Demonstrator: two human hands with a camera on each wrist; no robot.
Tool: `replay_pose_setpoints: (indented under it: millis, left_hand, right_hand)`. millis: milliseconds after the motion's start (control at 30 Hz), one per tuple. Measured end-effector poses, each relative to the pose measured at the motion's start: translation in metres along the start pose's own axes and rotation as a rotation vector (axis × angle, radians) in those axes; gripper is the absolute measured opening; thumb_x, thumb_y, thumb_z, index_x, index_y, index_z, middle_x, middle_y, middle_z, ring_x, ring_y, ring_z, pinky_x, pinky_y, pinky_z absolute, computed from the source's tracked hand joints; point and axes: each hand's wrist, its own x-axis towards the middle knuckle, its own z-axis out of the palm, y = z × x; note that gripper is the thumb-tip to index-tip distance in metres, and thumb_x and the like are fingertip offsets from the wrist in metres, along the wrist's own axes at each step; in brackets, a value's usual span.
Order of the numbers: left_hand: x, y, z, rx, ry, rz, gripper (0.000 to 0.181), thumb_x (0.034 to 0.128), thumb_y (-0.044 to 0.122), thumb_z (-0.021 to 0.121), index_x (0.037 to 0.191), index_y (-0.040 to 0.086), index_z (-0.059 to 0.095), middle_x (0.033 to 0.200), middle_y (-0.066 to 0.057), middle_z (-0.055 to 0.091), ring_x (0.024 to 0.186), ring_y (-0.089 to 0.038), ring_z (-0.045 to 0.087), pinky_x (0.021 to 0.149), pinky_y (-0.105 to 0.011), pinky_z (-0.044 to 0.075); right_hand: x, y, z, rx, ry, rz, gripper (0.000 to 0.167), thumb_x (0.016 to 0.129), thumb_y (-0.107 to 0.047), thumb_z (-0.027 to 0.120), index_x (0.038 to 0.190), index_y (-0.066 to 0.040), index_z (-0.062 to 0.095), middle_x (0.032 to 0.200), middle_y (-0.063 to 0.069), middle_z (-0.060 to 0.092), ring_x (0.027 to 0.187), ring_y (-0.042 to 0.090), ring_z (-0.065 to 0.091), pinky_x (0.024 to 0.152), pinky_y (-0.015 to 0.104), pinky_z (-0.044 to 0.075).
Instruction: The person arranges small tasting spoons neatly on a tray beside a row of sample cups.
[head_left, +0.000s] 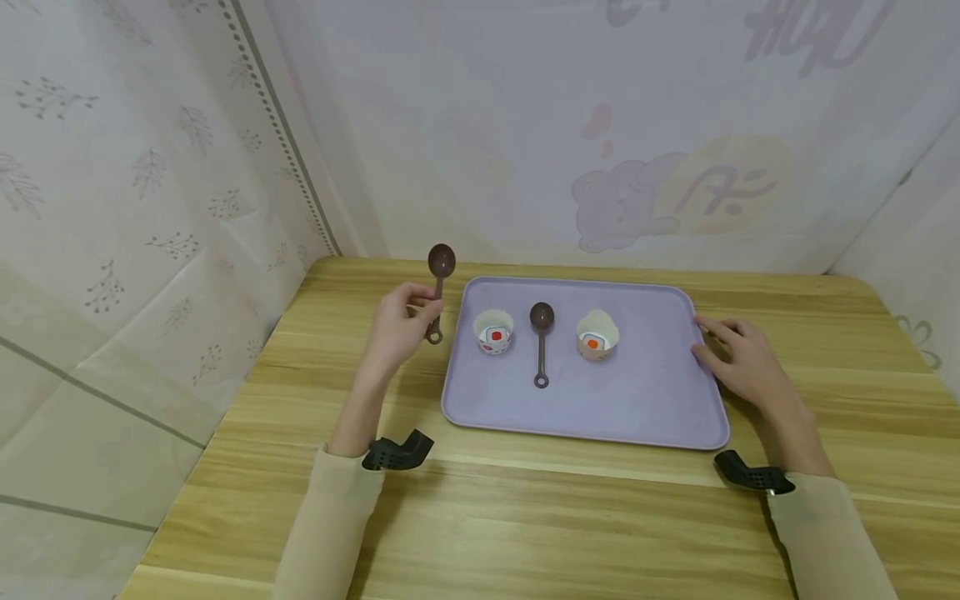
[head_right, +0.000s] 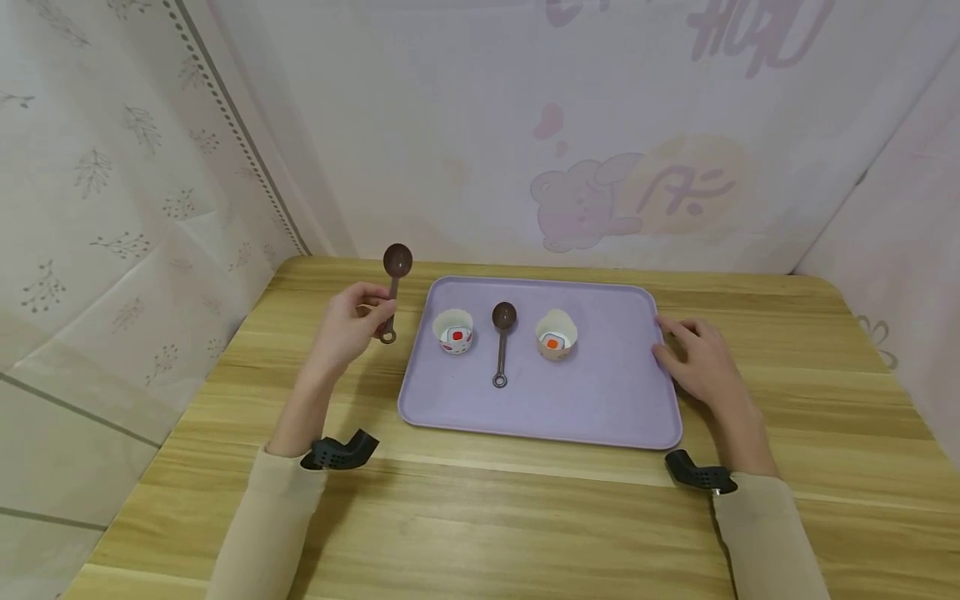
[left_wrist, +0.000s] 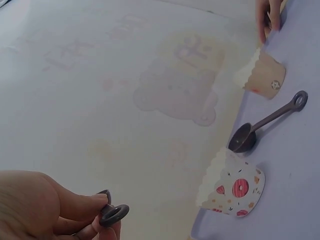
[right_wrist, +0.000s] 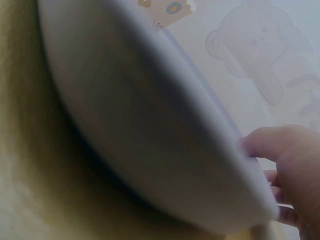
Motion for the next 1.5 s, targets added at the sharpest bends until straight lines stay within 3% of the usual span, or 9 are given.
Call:
replay_pose_setpoints:
  millis: [1100,1367,1500]
  left_hand:
    - [-0.004,0.008,0.022,-0.006,-0.006,0.056,0.019,0.0978,0.007,0.066,0.113,-0.005,0.064,0.100,-0.016,0.065,0.069,-0.018,0.059,0.058,-0.024,0.052]
    - [-0.005,0.011,0.028,-0.008,-0.032,0.068,0.019,0.0985,0.007,0.065,0.113,-0.005,0.063,0.098,-0.016,0.064,0.067,-0.017,0.058,0.063,-0.036,0.057]
    - [-0.005,0.013,0.031,-0.004,-0.029,0.067,0.019,0.0984,0.007,0.065,0.113,-0.005,0.063,0.098,-0.016,0.065,0.069,-0.019,0.059,0.060,-0.028,0.055]
  right_hand:
    - [-0.001,-0.003,-0.001,-0.009,0.008,-0.009,0.049,0.098,-0.020,0.066,0.140,0.002,0.054,0.125,0.037,0.049,0.115,0.057,0.042,0.094,0.069,0.032]
    - [0.000,-0.001,0.001,-0.007,0.014,-0.013,0.049,0.097,-0.020,0.066,0.139,0.002,0.055,0.124,0.038,0.049,0.115,0.057,0.042,0.094,0.069,0.031]
    - [-0.001,-0.001,0.000,-0.011,0.007,0.002,0.049,0.098,-0.021,0.066,0.140,0.001,0.055,0.125,0.037,0.048,0.116,0.058,0.041,0.094,0.069,0.031]
